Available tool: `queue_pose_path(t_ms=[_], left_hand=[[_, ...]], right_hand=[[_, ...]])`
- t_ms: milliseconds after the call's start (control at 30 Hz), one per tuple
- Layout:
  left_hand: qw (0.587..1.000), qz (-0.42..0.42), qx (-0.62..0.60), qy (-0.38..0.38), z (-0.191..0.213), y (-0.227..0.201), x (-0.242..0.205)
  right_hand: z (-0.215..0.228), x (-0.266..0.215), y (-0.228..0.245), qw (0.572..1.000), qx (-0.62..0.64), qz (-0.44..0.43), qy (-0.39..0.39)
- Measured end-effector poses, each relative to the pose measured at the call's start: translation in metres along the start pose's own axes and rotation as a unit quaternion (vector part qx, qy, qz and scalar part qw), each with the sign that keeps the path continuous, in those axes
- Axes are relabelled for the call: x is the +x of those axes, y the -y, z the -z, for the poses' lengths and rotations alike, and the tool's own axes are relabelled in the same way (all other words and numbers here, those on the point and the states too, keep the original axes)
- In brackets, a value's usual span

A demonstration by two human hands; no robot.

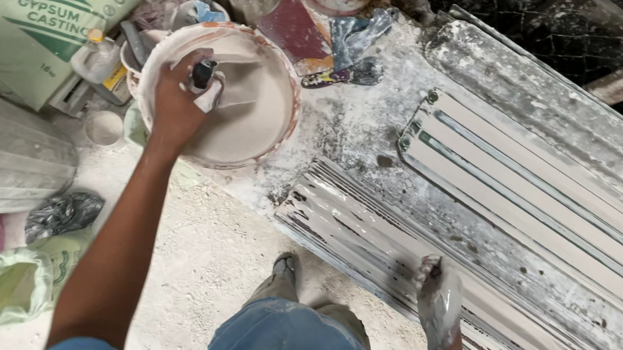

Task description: The person scoops gypsum powder from a bag into a bucket, mixes it with water by hand, then uses a sponge to apply the mixture onto stacked decorative molding pieces.

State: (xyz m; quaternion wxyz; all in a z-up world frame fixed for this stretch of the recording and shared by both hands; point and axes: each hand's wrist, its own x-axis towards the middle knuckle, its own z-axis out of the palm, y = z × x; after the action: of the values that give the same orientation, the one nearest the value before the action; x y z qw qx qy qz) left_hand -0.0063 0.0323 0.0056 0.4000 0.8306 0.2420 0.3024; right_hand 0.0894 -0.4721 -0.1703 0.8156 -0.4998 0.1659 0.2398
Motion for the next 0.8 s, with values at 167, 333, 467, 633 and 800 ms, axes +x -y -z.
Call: queue_pose_path(t_ms=[167,333,467,633,800], left_hand=[[0.946,-0.109,0.302,0.031,0.000,0.018,0.004],[0.895,0.029,0.394,0.207,-0.027,0.036,-0.001],[0.915,0.045,0.347,0.201,-0.051,0.063,0.001],[0.938,0.270,0.049,0.212,-0.038,0.099,0.023],[0.869,0.375,-0.254,0.199,-0.024,0.101,0.029]], right_hand=[[-0.020,-0.007,0.014,0.999,-0.023,0.007,-0.030],[-0.009,-0.015,0.016,0.999,-0.018,0.036,-0.003],[0.014,-0.012,0.009,0.999,0.012,0.028,-0.020],[0.040,-0.012,0.002,0.998,0.043,0.039,0.004],[0.050,-0.013,0.011,0.997,0.061,0.039,-0.008]])
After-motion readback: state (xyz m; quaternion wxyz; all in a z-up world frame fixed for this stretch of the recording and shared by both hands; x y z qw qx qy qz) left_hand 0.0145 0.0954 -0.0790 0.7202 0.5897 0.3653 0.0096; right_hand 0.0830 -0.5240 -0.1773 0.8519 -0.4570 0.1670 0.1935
